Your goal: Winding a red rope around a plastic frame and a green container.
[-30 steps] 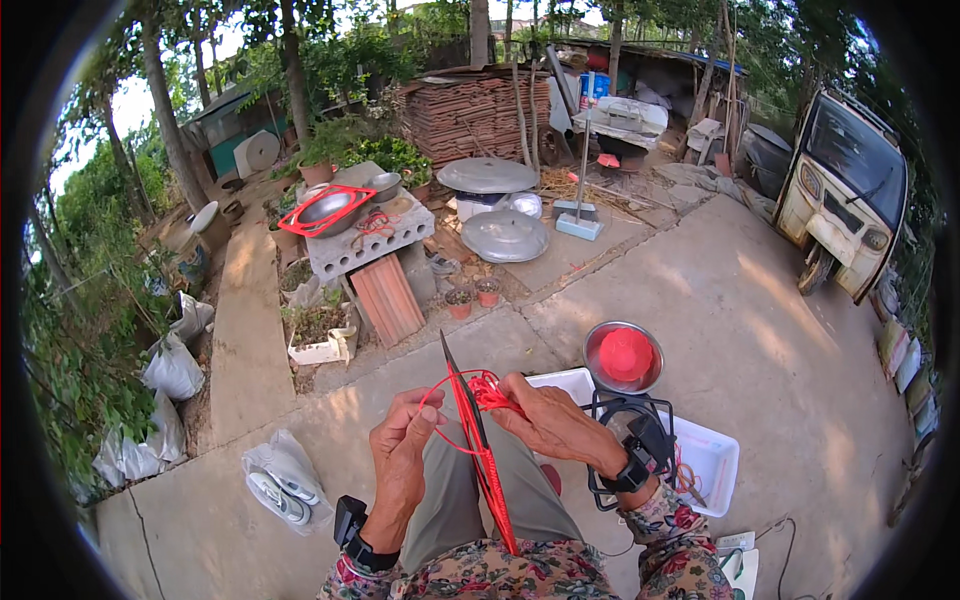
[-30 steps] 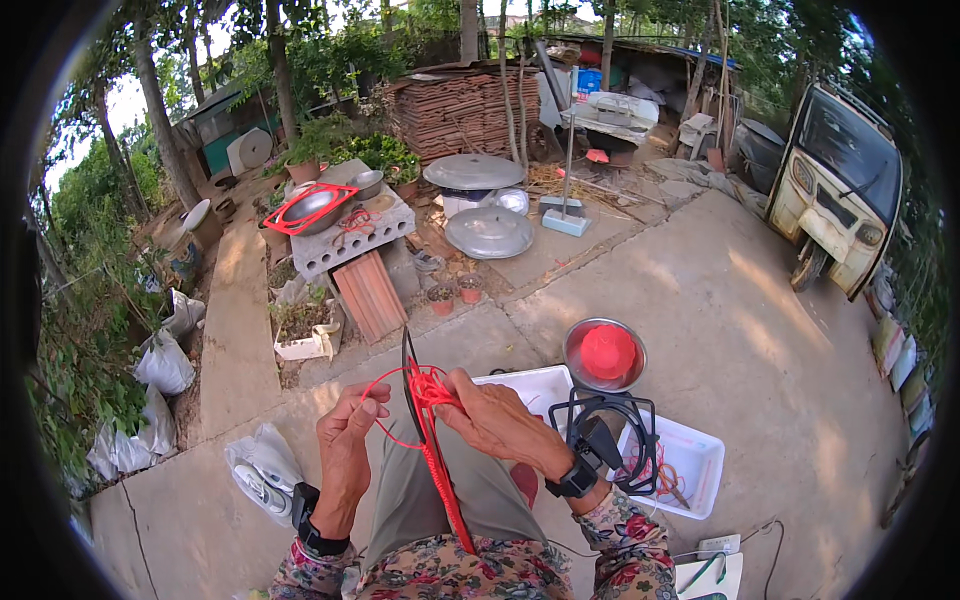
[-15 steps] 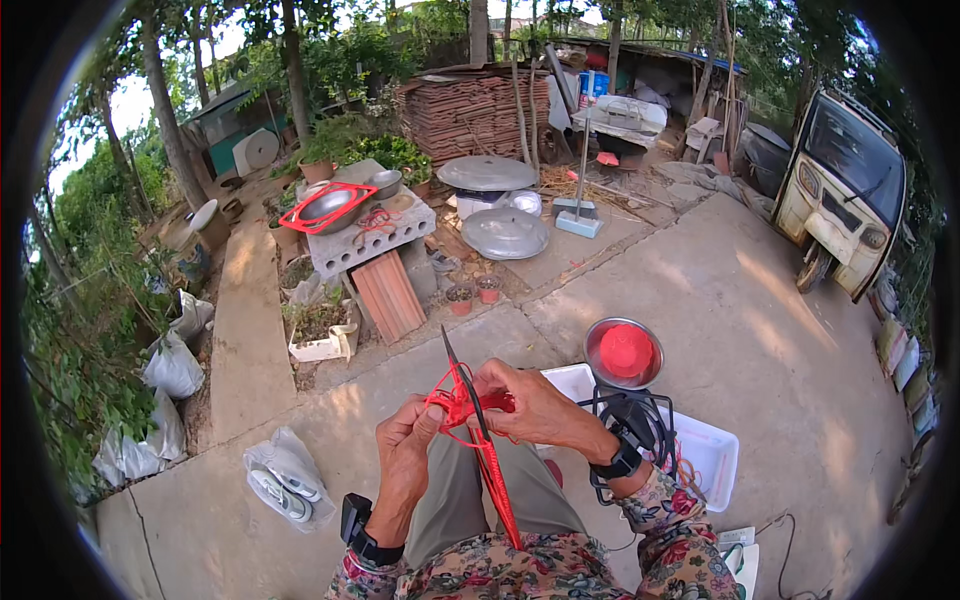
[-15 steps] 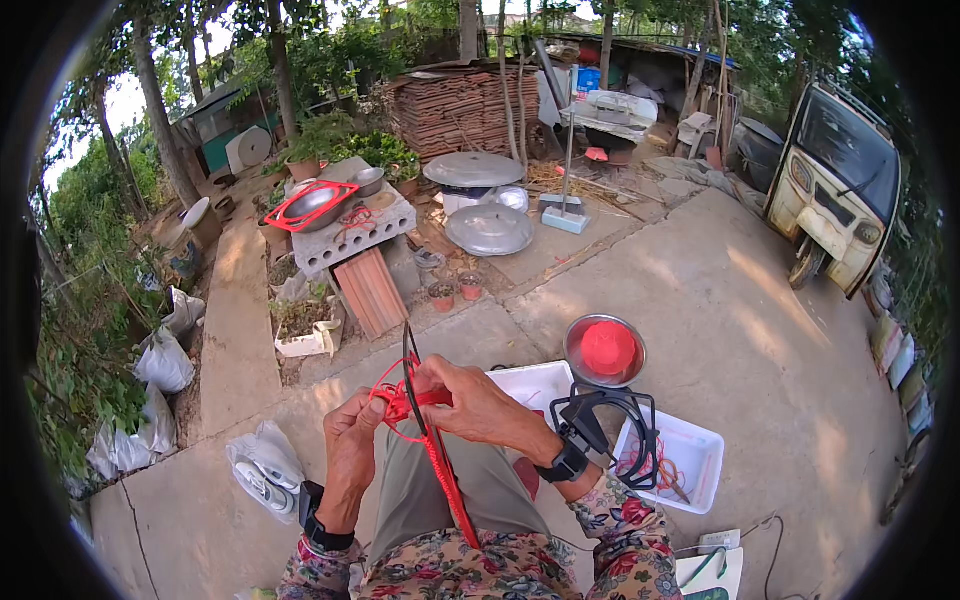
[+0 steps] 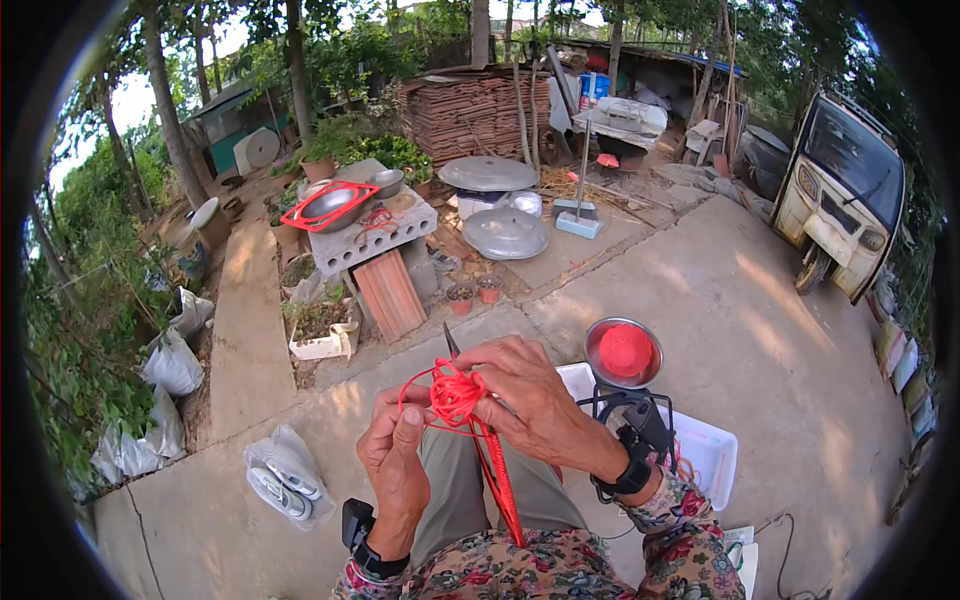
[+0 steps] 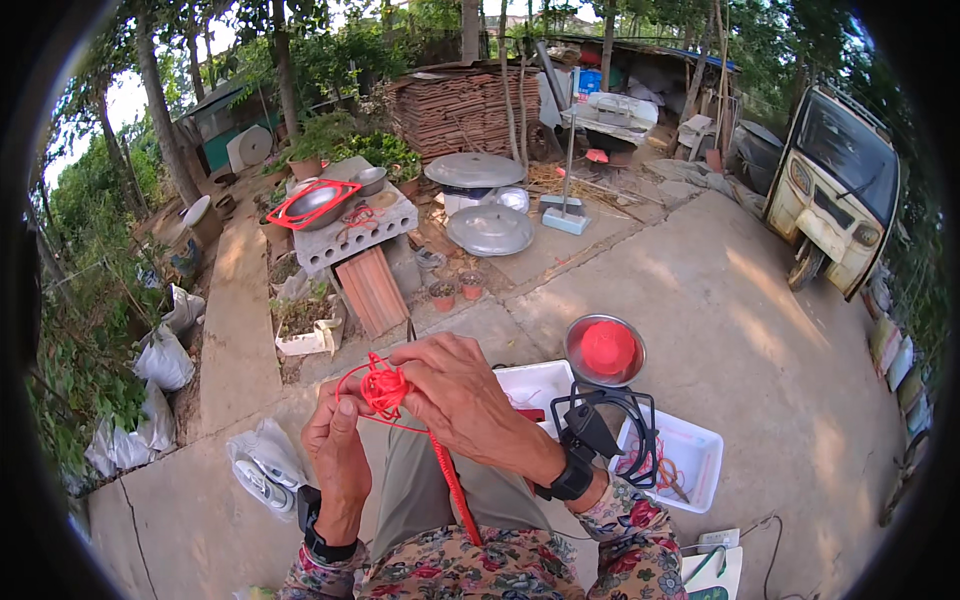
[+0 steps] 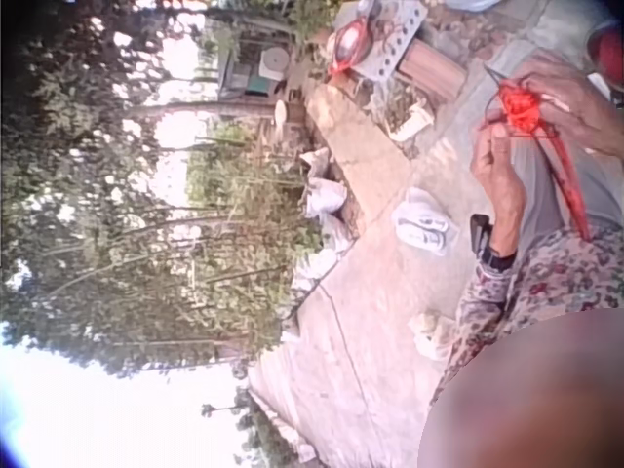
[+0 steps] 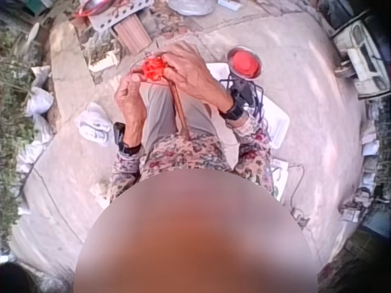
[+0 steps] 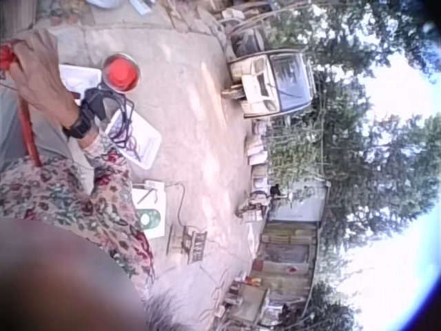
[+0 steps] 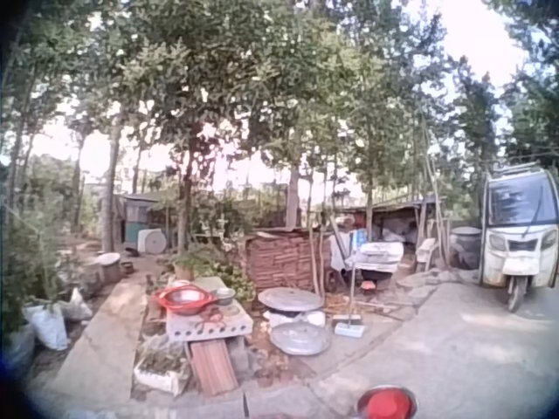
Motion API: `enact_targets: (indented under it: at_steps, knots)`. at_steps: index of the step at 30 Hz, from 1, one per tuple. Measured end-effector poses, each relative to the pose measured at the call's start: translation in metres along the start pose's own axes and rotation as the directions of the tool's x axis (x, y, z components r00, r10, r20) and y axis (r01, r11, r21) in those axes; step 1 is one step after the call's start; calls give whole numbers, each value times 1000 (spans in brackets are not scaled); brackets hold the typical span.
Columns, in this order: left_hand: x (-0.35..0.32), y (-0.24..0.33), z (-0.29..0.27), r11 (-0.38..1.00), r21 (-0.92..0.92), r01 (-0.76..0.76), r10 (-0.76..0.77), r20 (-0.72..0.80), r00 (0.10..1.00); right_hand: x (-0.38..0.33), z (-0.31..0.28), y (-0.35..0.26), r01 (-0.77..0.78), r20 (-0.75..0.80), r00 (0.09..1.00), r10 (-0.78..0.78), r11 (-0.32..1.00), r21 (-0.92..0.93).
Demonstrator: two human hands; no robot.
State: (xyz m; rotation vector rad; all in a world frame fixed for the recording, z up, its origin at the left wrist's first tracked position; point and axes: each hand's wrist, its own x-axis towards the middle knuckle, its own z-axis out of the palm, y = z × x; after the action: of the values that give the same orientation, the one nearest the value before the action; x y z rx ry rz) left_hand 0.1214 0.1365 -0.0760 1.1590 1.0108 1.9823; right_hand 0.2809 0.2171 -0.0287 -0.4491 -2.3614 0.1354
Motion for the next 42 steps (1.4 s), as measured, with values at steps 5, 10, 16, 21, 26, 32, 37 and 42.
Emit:
enact_targets:
  at_steps: [5,10,16,21,26,32,37,42]
  knots:
    - [-4,-4,-1,994,105,-21,29,-70,997,-28,-53,23,-19,-29,915,402,116,993]
    - [-26,-32,-3,942,-75,327,-322,65,944,-109,-122,33,195,-163,727,667,27,980]
    - [-22,-25,17,766,-214,606,-510,370,776,-207,-137,38,-129,-179,477,861,269,954]
    - [-16,-30,16,664,-175,727,-617,420,665,-283,-77,65,-813,-188,139,972,220,538]
    - [-10,-24,35,602,-121,789,-690,418,591,-274,-13,62,-835,-96,194,976,215,506]
    - [-14,-33,35,539,-199,819,-735,363,572,-146,9,24,-326,421,505,754,-286,901]
    - [-13,-31,38,612,-120,782,-732,287,618,-111,25,-4,-467,378,587,716,-82,880]
    - [-10,-31,36,576,-90,812,-761,304,574,-115,23,-2,-476,420,567,709,-135,869]
